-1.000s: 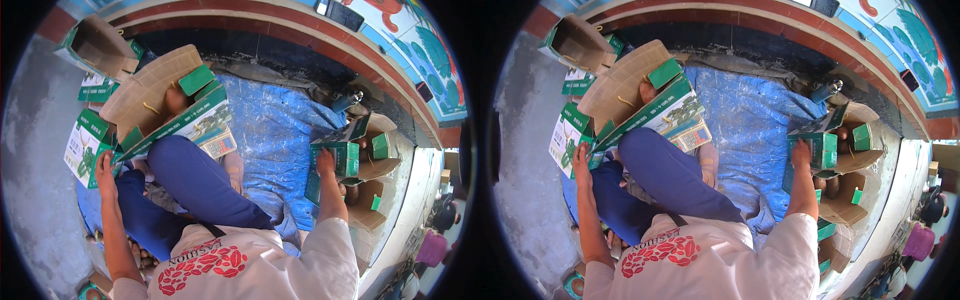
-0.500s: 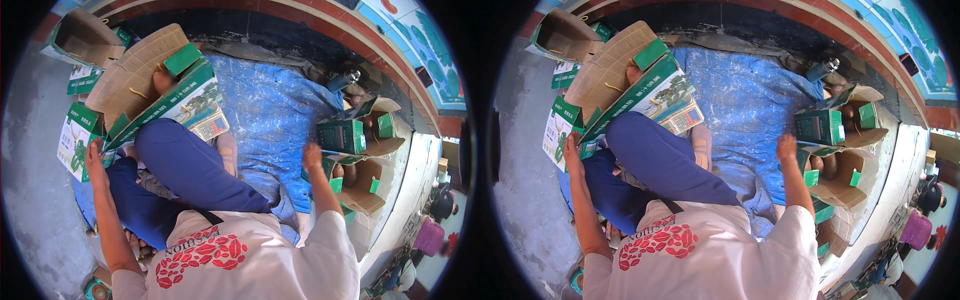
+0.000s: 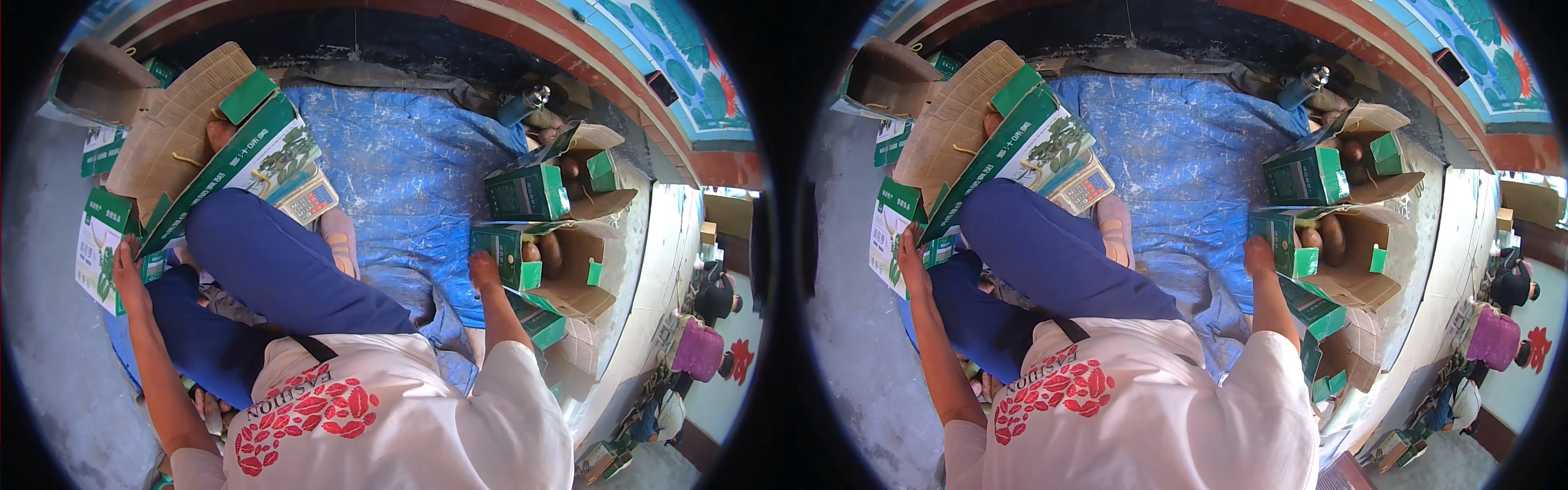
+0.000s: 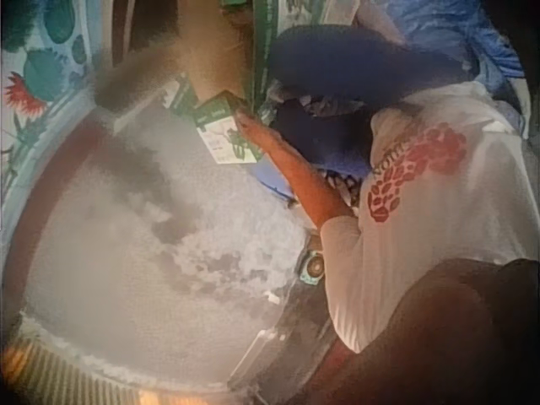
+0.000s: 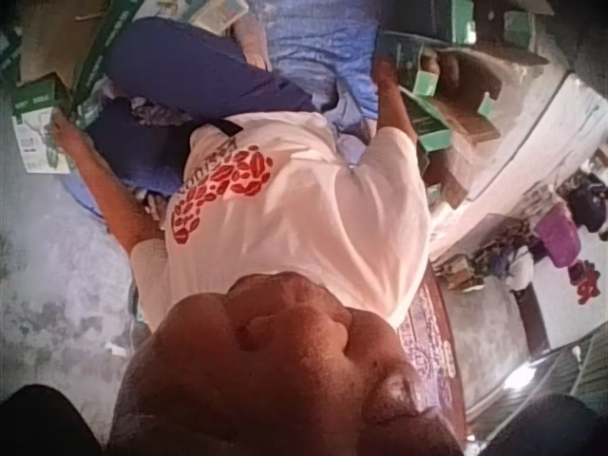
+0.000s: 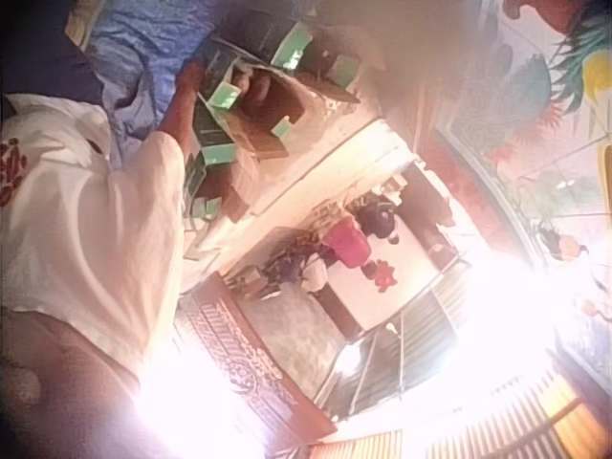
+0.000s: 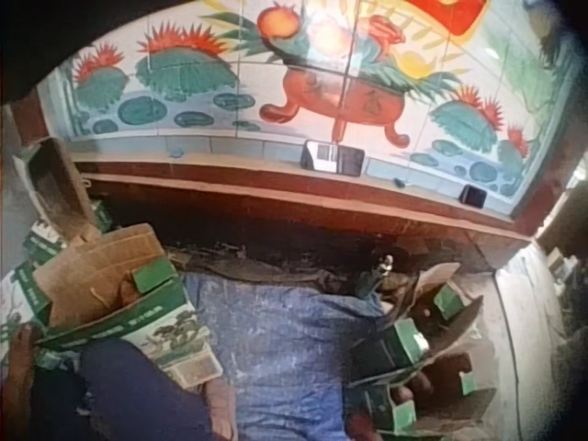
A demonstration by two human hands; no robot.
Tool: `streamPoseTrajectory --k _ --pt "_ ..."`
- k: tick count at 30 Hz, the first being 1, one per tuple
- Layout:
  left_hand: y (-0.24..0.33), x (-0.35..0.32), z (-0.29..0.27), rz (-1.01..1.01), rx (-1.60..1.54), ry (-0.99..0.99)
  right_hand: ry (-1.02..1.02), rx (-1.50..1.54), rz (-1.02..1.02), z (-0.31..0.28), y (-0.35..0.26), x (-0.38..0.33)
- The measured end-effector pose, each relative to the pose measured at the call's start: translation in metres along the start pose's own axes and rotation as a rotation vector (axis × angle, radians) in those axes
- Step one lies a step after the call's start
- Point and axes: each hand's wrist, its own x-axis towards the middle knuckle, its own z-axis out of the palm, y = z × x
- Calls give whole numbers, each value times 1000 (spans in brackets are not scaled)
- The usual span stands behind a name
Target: The person sorts sweet potatoes from a pile on a tarp and packs them into cardboard boxes by hand.
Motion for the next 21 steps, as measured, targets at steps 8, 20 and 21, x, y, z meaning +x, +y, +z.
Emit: streamPoseTrajectory --k 8,20,21 --pt "-6 1 -4 21 13 -10 -125 170 465 -27 43 -15" --pt "1 -2 6 20 47 -6 -50 -76 299 34 9 -95" --pt "-1 -1 4 23 41 -4 -170 27 336 33 -7 -104"
